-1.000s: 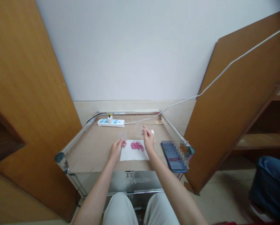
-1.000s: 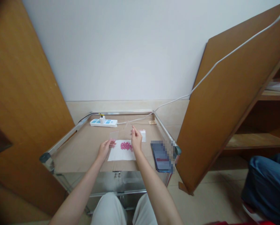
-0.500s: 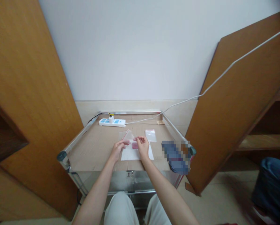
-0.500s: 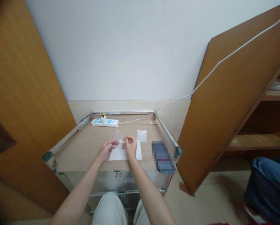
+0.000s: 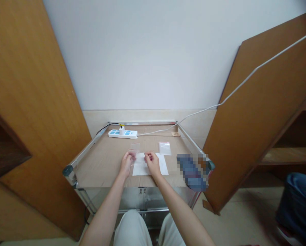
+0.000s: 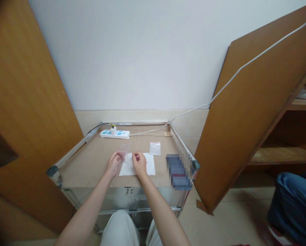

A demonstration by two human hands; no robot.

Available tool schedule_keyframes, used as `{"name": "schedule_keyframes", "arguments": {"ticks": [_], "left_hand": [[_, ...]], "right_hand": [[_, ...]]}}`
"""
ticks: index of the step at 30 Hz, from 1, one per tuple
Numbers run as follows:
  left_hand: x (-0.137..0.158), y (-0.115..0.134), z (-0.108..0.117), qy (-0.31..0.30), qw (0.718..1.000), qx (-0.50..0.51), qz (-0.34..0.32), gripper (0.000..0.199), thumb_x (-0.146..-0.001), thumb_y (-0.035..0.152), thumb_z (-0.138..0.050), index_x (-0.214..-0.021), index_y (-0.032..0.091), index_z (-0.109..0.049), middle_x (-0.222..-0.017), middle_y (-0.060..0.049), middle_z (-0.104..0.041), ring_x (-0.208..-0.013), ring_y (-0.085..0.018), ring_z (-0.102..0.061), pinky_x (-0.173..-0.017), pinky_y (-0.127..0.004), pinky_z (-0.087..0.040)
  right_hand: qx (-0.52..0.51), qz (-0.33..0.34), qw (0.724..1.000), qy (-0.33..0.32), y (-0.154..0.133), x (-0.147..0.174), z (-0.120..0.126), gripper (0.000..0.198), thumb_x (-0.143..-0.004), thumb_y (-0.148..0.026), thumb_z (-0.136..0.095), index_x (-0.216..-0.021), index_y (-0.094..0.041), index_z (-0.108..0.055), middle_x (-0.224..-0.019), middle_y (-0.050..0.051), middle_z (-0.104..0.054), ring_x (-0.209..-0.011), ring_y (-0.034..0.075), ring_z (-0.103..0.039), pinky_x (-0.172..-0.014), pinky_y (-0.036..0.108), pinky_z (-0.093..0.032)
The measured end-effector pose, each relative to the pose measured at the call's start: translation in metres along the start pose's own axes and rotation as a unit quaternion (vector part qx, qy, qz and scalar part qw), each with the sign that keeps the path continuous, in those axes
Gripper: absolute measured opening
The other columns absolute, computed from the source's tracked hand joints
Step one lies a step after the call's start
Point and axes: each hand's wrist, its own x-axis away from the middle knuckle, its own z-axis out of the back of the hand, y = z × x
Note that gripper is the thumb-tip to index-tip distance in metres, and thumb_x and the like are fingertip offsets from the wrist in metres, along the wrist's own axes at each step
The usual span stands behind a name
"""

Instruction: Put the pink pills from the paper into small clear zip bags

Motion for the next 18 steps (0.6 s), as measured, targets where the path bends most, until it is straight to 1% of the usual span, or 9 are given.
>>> {"name": "schedule_keyframes", "arguments": {"ticks": [2,4,6,8,10,13,18], "left_hand": [[0.0001,0.0003,0.0011,0.011,0.999,-0.021,-0.027,0.011,-0.063,0.020,-0.037,-0.062,0.016,-0.047,-0.063,0.001,-0.055,-0.060,-0.010,-0.051,-0.056,-0.019,-0.038],[0.0009,0.0016,0.0012,0.015,0.998,-0.043,-0.054,0.013,-0.064,0.018,-0.035,-0.059,0.016,-0.046,-0.059,0.002,-0.052,-0.057,-0.009,-0.048,-0.053,-0.018,-0.035],[0.0026,0.0035,0.0002,0.005,0.996,-0.063,-0.065,0.012,-0.064,0.018,-0.036,-0.056,0.016,-0.045,-0.053,0.003,-0.047,-0.051,-0.009,-0.044,-0.049,-0.018,-0.032],[0.0047,0.0054,-0.0017,-0.015,0.994,-0.082,-0.070,0.009,-0.064,0.019,-0.039,-0.058,0.016,-0.046,-0.053,0.004,-0.046,-0.051,-0.009,-0.043,-0.048,-0.018,-0.031],[0.0063,0.0067,-0.0039,-0.033,0.992,-0.097,-0.075,0.007,-0.063,0.020,-0.044,-0.063,0.016,-0.049,-0.058,0.004,-0.050,-0.056,-0.009,-0.046,-0.052,-0.018,-0.033],[0.0071,0.0072,-0.0063,-0.045,0.990,-0.102,-0.082,0.008,-0.064,0.022,-0.047,-0.067,0.016,-0.051,-0.065,0.002,-0.053,-0.063,-0.011,-0.049,-0.058,-0.019,-0.036],[0.0057,0.0059,-0.0069,-0.039,0.993,-0.072,-0.083,0.014,-0.063,0.020,-0.048,-0.076,0.017,-0.050,-0.067,0.002,-0.052,-0.061,-0.010,-0.049,-0.059,-0.019,-0.037]], "right_hand": [[0.007,-0.014,0.999,0.027,0.0030,-0.0012,-0.0003,0.018,-0.074,-0.028,-0.043,-0.077,-0.017,-0.057,-0.069,0.002,-0.057,-0.063,0.013,-0.052,-0.055,0.023,-0.040],[0.017,-0.012,0.999,0.032,0.0054,-0.0017,-0.0006,0.021,-0.076,-0.030,-0.042,-0.079,-0.016,-0.057,-0.069,0.003,-0.057,-0.064,0.013,-0.052,-0.056,0.023,-0.040],[0.029,0.003,0.999,0.018,0.0066,-0.0016,-0.0009,0.021,-0.077,-0.031,-0.042,-0.075,-0.017,-0.058,-0.070,0.003,-0.056,-0.066,0.013,-0.052,-0.058,0.023,-0.040],[0.038,0.023,0.999,-0.007,0.0066,-0.0013,-0.0011,0.021,-0.077,-0.030,-0.043,-0.071,-0.017,-0.059,-0.071,0.004,-0.056,-0.069,0.014,-0.052,-0.061,0.023,-0.040],[0.046,0.044,0.997,-0.035,0.0060,-0.0009,-0.0013,0.020,-0.076,-0.028,-0.044,-0.069,-0.018,-0.060,-0.074,0.004,-0.057,-0.073,0.014,-0.052,-0.064,0.024,-0.040],[0.064,0.067,0.993,-0.067,0.0050,-0.0005,-0.0017,0.019,-0.076,-0.023,-0.045,-0.068,-0.018,-0.061,-0.078,0.004,-0.057,-0.077,0.014,-0.051,-0.069,0.025,-0.039],[0.088,0.075,0.991,-0.066,0.0040,0.0001,-0.0018,0.011,-0.073,-0.019,-0.048,-0.072,-0.018,-0.059,-0.080,0.004,-0.056,-0.080,0.015,-0.050,-0.074,0.027,-0.037]]}}
